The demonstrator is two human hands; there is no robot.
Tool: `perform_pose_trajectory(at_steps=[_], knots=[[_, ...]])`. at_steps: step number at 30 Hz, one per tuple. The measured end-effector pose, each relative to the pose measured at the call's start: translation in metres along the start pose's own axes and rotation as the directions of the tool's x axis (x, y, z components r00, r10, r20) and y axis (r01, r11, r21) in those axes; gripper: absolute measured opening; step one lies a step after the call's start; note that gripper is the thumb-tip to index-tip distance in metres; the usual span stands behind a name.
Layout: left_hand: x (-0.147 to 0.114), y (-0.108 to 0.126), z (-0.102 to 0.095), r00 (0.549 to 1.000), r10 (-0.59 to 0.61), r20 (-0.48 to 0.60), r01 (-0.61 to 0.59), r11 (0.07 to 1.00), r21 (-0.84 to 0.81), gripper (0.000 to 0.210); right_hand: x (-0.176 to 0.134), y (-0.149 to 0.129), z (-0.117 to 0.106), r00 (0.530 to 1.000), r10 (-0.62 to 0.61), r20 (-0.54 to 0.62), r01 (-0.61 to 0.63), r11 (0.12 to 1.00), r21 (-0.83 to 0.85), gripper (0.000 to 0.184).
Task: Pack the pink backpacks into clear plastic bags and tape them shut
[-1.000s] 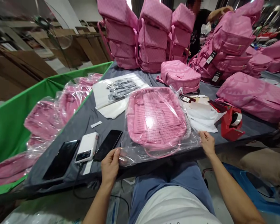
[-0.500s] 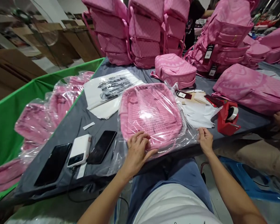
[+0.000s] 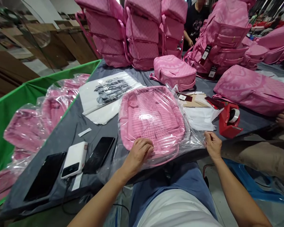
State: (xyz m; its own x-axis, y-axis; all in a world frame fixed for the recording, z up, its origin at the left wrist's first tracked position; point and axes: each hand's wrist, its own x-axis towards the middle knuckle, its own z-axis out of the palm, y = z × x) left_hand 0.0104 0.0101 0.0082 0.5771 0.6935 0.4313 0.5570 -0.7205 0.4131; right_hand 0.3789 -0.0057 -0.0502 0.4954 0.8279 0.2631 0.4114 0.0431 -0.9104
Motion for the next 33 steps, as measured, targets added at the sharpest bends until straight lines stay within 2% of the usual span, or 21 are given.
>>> perform_pose_trajectory(at_steps=[2, 5, 6, 10, 13, 15, 17, 20, 23, 26, 29, 31, 33], knots=[[-0.004, 0.003, -0.005, 0.998, -0.001, 0.057, 0.005, 0.998, -0.065, 0.026, -0.001, -0.002, -0.001, 1.0, 0.014, -0.003, -0.014, 1.0, 0.002, 0.06], [-0.01, 0.008, -0.008, 0.996, 0.016, 0.084, -0.008, 0.996, -0.091, 0.044, -0.001, -0.004, 0.0, 1.0, 0.014, -0.016, -0.014, 1.0, 0.006, 0.059], [-0.012, 0.009, -0.007, 0.998, 0.032, 0.061, -0.027, 0.996, -0.084, 0.042, -0.001, -0.004, 0.0, 1.0, 0.011, -0.023, -0.011, 1.0, 0.004, 0.059], [-0.023, 0.019, -0.001, 0.996, 0.058, -0.066, -0.056, 0.998, 0.031, 0.008, -0.003, -0.005, 0.0, 0.999, 0.006, -0.037, -0.006, 1.0, -0.016, 0.06], [-0.024, 0.024, 0.0, 0.994, -0.03, -0.101, 0.037, 0.997, 0.063, 0.015, -0.006, -0.006, -0.001, 0.998, 0.003, -0.066, -0.003, 1.0, -0.004, 0.062], [-0.019, 0.022, -0.001, 0.992, -0.106, -0.071, 0.107, 0.994, 0.006, 0.022, -0.007, -0.006, -0.001, 0.996, 0.022, -0.083, -0.018, 0.999, 0.05, 0.063], [-0.009, 0.017, -0.002, 0.983, -0.185, 0.013, 0.185, 0.98, -0.074, 0.03, -0.006, -0.006, 0.0, 0.996, 0.058, -0.069, -0.049, 0.991, 0.121, 0.063], [0.006, 0.008, -0.005, 0.949, -0.282, 0.137, 0.303, 0.939, -0.162, 0.036, -0.003, -0.006, 0.0, 0.994, 0.107, 0.016, -0.108, 0.983, 0.15, 0.064], [0.015, 0.002, -0.007, 0.918, -0.344, 0.195, 0.384, 0.895, -0.227, 0.038, 0.0, -0.008, -0.003, 0.986, 0.147, 0.075, -0.156, 0.98, 0.122, 0.063], [0.02, -0.005, -0.009, 0.894, -0.36, 0.267, 0.429, 0.86, -0.276, 0.039, 0.0, -0.007, -0.005, 0.989, 0.145, 0.031, -0.147, 0.986, 0.075, 0.058], [0.022, -0.01, -0.012, 0.885, -0.318, 0.34, 0.425, 0.851, -0.309, 0.04, -0.001, -0.002, -0.003, 0.991, 0.133, -0.032, -0.132, 0.991, 0.027, 0.059], [0.019, -0.011, -0.011, 0.894, -0.293, 0.338, 0.401, 0.861, -0.314, 0.042, 0.0, 0.0, 0.0, 0.992, 0.119, -0.043, -0.119, 0.993, -0.009, 0.061], [0.014, -0.011, -0.008, 0.91, -0.297, 0.288, 0.377, 0.882, -0.283, 0.044, 0.003, 0.001, 0.003, 0.996, 0.085, -0.039, -0.087, 0.995, -0.05, 0.061]])
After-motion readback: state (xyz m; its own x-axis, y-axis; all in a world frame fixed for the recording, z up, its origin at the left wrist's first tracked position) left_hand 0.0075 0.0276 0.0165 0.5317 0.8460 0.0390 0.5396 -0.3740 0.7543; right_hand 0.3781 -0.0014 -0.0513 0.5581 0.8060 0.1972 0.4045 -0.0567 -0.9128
